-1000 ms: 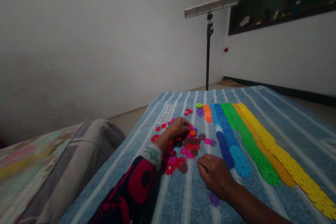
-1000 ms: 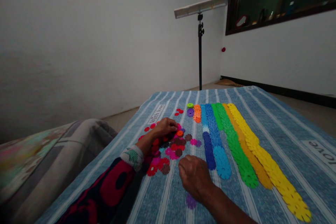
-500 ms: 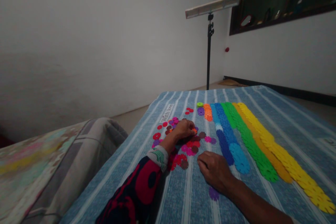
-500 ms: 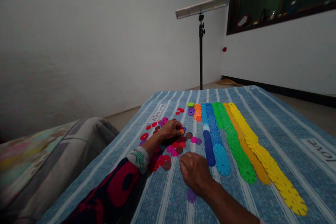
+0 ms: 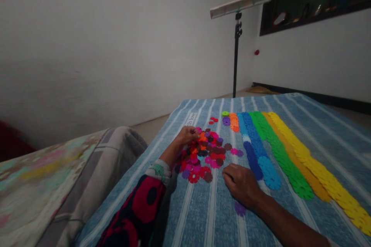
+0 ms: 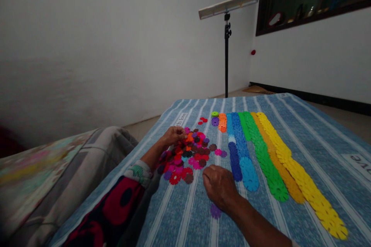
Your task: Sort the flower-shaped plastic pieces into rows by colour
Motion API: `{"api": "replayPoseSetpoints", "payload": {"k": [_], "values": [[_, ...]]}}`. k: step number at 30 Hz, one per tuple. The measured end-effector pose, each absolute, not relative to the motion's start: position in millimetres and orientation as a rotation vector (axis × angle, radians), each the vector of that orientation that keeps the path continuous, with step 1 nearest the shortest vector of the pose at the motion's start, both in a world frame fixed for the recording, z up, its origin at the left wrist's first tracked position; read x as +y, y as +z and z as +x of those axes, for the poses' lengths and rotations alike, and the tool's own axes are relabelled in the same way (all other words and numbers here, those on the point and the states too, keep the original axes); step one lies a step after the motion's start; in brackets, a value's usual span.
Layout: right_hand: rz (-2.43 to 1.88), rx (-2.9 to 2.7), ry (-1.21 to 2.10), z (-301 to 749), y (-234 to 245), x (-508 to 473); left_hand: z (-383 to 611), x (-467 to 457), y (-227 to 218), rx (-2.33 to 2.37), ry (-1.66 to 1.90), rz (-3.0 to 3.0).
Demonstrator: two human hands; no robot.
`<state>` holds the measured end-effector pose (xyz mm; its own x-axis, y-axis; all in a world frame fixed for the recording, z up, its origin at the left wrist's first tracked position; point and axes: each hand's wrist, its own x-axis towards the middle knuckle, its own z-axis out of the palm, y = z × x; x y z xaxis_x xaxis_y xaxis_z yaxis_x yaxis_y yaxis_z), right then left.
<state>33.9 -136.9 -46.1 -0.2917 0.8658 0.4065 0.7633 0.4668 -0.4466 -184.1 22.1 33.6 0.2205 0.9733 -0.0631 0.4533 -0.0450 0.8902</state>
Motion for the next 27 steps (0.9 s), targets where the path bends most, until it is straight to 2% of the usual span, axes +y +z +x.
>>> {"api": "replayPoseSetpoints", "payload": {"k": [9,27], "values": [[-1.337,-2.123,0.233,36,-49,-137,-222,-1,25,1.402,0.719,1.641],[-1.332,-2.131,0.207,37,-49,-136,-220,-15,23,1.514,0.469,1.906]]}}
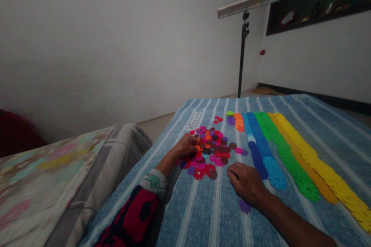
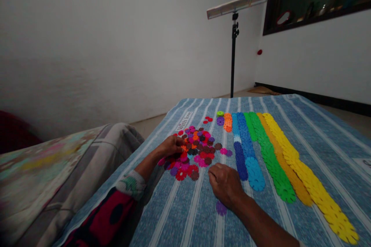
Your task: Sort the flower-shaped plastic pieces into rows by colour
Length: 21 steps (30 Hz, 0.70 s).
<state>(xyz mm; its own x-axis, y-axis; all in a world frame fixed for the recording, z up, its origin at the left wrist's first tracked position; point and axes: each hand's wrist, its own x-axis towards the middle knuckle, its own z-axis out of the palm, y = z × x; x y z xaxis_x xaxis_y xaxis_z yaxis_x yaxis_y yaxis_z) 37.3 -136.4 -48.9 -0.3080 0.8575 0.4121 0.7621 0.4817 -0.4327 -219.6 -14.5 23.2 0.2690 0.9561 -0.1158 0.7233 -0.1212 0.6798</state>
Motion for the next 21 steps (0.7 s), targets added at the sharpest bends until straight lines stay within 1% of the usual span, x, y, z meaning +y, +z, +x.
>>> {"api": "replayPoseSetpoints", "payload": {"k": [8,15,21], "values": [[-1.340,-2.141,0.215,38,-46,-138,-223,-11,17,1.552,0.441,1.948],[-1.350,-2.151,0.230,37,-47,-137,-226,-10,11,1.508,0.486,1.906],[-1.368,-2.143,0.212,38,-46,-138,-223,-15,15,1.500,0.514,1.833]]}}
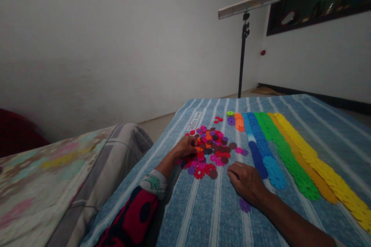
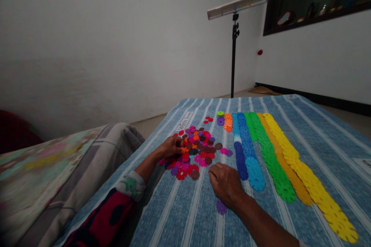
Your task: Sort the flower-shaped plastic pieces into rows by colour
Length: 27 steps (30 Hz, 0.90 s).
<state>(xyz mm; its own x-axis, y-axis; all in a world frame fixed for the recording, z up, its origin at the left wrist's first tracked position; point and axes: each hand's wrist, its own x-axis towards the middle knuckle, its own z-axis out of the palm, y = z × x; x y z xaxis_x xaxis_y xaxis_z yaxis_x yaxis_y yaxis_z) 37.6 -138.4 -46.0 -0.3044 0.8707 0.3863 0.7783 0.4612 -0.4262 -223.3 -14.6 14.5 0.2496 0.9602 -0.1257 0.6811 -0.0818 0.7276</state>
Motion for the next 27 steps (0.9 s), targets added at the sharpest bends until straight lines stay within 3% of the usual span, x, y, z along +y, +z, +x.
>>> {"api": "replayPoseSetpoints", "payload": {"k": [15,27], "values": [[-1.392,-2.139,0.225,34,-42,-136,-187,5,33,1.295,0.798,1.628],[-1.391,-2.146,0.215,28,-40,-136,-72,57,26,1.256,0.664,2.164]]}}
